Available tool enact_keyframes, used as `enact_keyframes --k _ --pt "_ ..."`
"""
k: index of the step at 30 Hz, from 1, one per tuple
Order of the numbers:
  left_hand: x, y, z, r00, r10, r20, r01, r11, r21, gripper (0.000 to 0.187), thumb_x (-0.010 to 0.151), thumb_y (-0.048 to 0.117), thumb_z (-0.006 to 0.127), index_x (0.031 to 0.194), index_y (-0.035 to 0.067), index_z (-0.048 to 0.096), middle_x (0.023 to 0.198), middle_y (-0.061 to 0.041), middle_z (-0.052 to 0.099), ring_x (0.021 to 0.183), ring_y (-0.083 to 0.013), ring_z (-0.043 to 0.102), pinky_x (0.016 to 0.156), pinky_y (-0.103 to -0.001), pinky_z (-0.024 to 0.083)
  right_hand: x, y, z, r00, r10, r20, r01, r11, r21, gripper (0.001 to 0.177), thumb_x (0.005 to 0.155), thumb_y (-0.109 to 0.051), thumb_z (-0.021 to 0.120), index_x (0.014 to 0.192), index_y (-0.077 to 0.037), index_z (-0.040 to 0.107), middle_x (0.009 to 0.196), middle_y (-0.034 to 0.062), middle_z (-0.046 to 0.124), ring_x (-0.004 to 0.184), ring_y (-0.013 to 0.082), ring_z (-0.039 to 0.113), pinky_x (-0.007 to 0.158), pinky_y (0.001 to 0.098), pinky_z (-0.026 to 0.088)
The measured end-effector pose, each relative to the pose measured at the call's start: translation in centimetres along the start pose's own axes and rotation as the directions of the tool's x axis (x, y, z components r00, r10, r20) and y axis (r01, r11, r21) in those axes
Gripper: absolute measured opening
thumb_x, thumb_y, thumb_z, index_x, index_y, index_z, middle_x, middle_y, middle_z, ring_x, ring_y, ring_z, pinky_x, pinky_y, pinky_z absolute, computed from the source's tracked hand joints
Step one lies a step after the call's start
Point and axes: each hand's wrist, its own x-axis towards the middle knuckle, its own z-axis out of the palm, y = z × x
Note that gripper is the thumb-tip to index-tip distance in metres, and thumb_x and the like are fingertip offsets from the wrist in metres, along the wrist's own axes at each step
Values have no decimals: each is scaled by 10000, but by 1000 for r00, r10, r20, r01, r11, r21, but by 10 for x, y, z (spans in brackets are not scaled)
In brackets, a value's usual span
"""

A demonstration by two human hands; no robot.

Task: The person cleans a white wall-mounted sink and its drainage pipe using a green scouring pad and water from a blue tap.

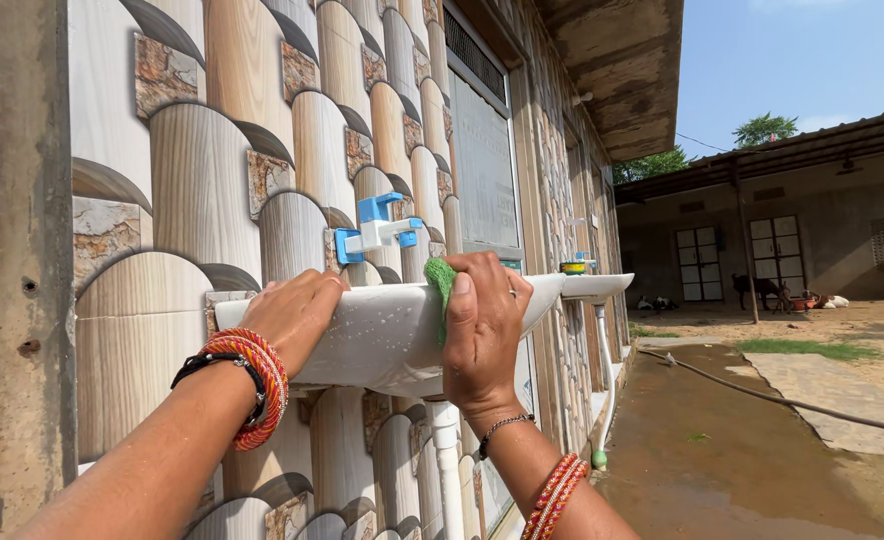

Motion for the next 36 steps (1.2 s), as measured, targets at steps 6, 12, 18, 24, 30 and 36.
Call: enact_keyframes --k 6,12,18,24,30,36 --pt "29 50 -22 991 84 105 -73 992 -102 216 1041 135 463 1121 109 662 1110 -161 712 1043 -360 670 932 -464 522 7 92 -8 949 305 -84 -299 951 76 488 1079 -322 246 935 -92 651 962 88 662 934 237 597 1041 375 345" --pt "60 59 -29 941 230 246 -269 953 137 250 943 101 490 1158 65 610 1086 -196 715 1054 -364 703 890 -466 561 -1 20 5 974 182 -133 -183 983 5 342 1062 -269 360 1059 -52 624 1023 115 623 1057 282 586 1047 420 311" --pt "91 58 -24 890 174 421 -238 966 104 360 1013 291 422 1309 122 538 1136 -219 718 1082 -378 711 944 -465 553 1 14 -7 988 89 -123 -88 996 18 311 1072 -266 383 1106 -56 610 1069 102 626 1084 269 588 1087 428 297" --pt "118 93 -12 772 -138 620 335 918 -213 868 844 820 463 1330 136 684 1365 -176 688 1266 -301 668 1128 -398 451 -14 156 5 954 218 -207 -205 975 81 391 1081 -309 297 1088 -66 603 1045 87 633 1045 250 584 1092 415 267" --pt "145 109 10 729 -70 681 164 984 -74 1118 675 928 442 1360 83 697 1449 -234 596 1393 -373 532 1189 -450 363 -9 245 3 741 666 -89 -616 726 307 394 1052 -322 285 1197 -80 560 1187 104 606 1129 268 574 1061 428 339" --pt "148 107 14 734 -36 678 148 983 -108 1104 667 924 444 1334 91 728 1438 -227 606 1382 -349 546 1180 -440 378 -52 101 18 915 343 -214 -272 915 299 481 1105 -315 282 1481 -84 473 1632 167 393 1539 334 359 1241 507 225"
